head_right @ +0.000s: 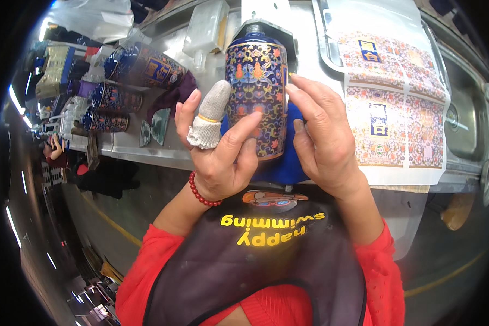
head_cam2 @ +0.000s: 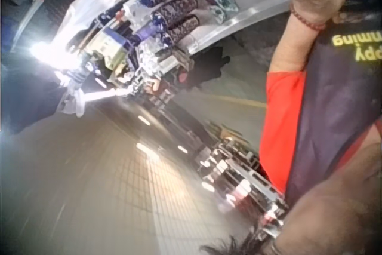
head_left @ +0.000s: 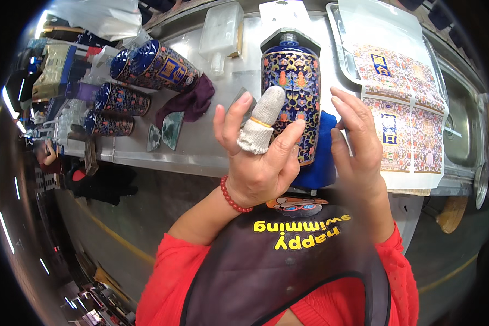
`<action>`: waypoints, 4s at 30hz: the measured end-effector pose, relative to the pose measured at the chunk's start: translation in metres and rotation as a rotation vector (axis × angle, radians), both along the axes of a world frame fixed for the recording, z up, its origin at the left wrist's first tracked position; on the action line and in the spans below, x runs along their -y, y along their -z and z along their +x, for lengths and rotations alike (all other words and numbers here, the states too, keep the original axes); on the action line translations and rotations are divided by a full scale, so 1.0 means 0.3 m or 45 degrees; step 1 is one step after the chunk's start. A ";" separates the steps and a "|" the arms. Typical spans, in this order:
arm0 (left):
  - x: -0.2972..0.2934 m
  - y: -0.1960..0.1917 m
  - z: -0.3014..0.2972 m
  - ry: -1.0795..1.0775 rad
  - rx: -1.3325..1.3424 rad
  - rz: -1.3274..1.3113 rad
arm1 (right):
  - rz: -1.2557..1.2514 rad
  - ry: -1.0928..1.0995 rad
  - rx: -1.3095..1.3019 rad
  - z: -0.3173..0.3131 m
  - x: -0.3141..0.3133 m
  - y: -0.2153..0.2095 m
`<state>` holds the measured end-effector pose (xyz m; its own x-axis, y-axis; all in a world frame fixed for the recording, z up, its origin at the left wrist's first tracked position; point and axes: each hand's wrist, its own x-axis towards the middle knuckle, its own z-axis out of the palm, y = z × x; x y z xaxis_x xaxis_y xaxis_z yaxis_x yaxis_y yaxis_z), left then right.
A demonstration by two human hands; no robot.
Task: The person applies decorative stickers to a blue cylindrical bottle, smoothing each sticker with a small tool and rotating the bottle to cover multiple sides. The person then places the finished bottle aside and picks up another blue bottle to repeat the process.
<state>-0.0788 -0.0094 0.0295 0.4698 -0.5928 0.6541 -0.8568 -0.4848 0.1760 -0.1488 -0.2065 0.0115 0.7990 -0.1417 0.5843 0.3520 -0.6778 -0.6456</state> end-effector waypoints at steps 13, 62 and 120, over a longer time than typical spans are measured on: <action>-0.437 0.183 0.173 -0.839 -0.185 0.059 | -0.032 0.227 -0.339 -0.059 0.009 0.134; -0.853 0.150 0.347 -0.896 -0.132 -0.136 | -0.134 0.101 0.046 -0.096 -0.079 -0.064; 0.051 0.013 0.158 0.167 -0.777 -0.383 | -0.349 0.022 -0.186 -0.061 -0.131 -0.118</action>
